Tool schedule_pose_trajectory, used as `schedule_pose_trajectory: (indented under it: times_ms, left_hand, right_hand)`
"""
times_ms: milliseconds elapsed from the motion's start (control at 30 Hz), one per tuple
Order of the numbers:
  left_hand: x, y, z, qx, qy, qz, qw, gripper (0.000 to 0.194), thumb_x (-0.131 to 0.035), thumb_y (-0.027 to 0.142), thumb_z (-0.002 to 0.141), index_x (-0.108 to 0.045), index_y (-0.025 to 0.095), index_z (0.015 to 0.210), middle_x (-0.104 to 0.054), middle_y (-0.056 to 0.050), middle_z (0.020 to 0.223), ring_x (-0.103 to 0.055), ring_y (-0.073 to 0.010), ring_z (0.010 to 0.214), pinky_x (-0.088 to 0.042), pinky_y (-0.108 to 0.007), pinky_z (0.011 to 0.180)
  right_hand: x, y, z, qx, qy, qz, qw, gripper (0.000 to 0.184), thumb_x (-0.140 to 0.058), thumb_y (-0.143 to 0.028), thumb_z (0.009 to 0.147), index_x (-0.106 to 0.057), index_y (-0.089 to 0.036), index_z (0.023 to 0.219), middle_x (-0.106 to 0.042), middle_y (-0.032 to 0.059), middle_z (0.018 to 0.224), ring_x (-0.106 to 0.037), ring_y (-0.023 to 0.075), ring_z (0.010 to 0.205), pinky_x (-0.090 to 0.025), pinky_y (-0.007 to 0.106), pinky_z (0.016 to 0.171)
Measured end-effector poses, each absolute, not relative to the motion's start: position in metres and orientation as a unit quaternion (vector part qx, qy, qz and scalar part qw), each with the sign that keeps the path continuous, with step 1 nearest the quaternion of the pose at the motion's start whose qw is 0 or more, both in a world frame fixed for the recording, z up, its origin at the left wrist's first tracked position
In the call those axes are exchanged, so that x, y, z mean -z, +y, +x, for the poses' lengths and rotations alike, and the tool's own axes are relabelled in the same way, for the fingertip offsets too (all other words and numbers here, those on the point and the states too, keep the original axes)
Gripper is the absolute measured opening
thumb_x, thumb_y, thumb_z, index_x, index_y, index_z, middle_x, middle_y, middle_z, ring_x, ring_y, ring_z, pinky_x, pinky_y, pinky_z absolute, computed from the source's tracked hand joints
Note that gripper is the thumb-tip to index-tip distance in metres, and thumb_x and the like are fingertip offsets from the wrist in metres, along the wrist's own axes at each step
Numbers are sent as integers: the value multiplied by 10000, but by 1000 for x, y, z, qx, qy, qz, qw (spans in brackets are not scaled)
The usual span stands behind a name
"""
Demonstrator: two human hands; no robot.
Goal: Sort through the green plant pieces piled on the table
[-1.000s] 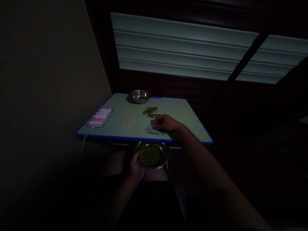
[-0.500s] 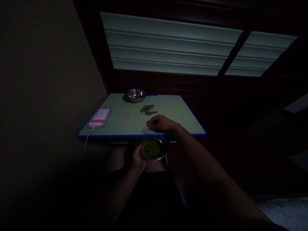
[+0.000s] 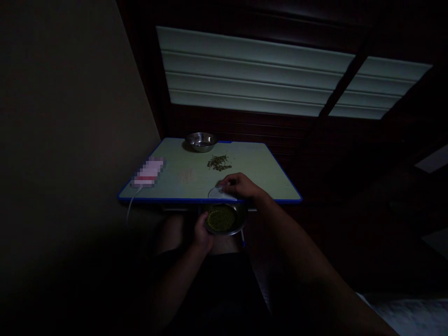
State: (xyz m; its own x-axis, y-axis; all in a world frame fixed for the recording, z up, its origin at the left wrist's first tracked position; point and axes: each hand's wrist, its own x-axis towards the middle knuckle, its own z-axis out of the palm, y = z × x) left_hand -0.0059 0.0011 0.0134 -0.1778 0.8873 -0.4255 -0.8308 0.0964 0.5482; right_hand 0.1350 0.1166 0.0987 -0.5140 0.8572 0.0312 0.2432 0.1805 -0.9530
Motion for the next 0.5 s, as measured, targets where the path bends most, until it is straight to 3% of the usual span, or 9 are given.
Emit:
schedule_pose_trajectory:
  times_ms: [100, 267, 400, 500]
  left_hand:
    - [-16, 3, -6, -677, 374, 31, 633, 171, -583, 249, 720, -702, 161, 806, -742, -47, 791, -686, -203, 777, -521, -338, 789]
    - [-17, -1, -5, -673, 364, 39, 642, 200, -587, 258, 717, -705, 147, 836, -742, -52, 811, -679, -205, 790, -519, -336, 787]
    - [-15, -5, -4, -671, 364, 36, 645, 202, -600, 254, 713, -704, 135, 839, -733, -64, 801, -677, -217, 812, -513, -329, 786]
    - [-15, -5, -3, -664, 365, 34, 651, 206, -608, 249, 707, -703, 132, 848, -737, -71, 808, -676, -220, 809, -514, -334, 782]
  right_hand:
    - [-100, 117, 137, -524, -680, -396, 326, 347, -735, -306, 600, -674, -122, 887, -559, -44, 609, -431, 68, 528, -354, 209, 525]
    - [-105, 115, 140, -542, -654, -408, 335, 397, -749, -322, 586, -646, -130, 917, -589, -33, 655, -458, 73, 546, -365, 212, 533]
    - [-113, 120, 143, -590, -605, -424, 324, 365, -763, -371, 559, -585, -152, 790, -541, -46, 560, -418, 69, 463, -322, 213, 457]
    - [-116, 137, 151, -584, -581, -438, 359, 332, -736, -389, 582, -520, -178, 722, -523, -41, 527, -459, 91, 469, -374, 229, 470]
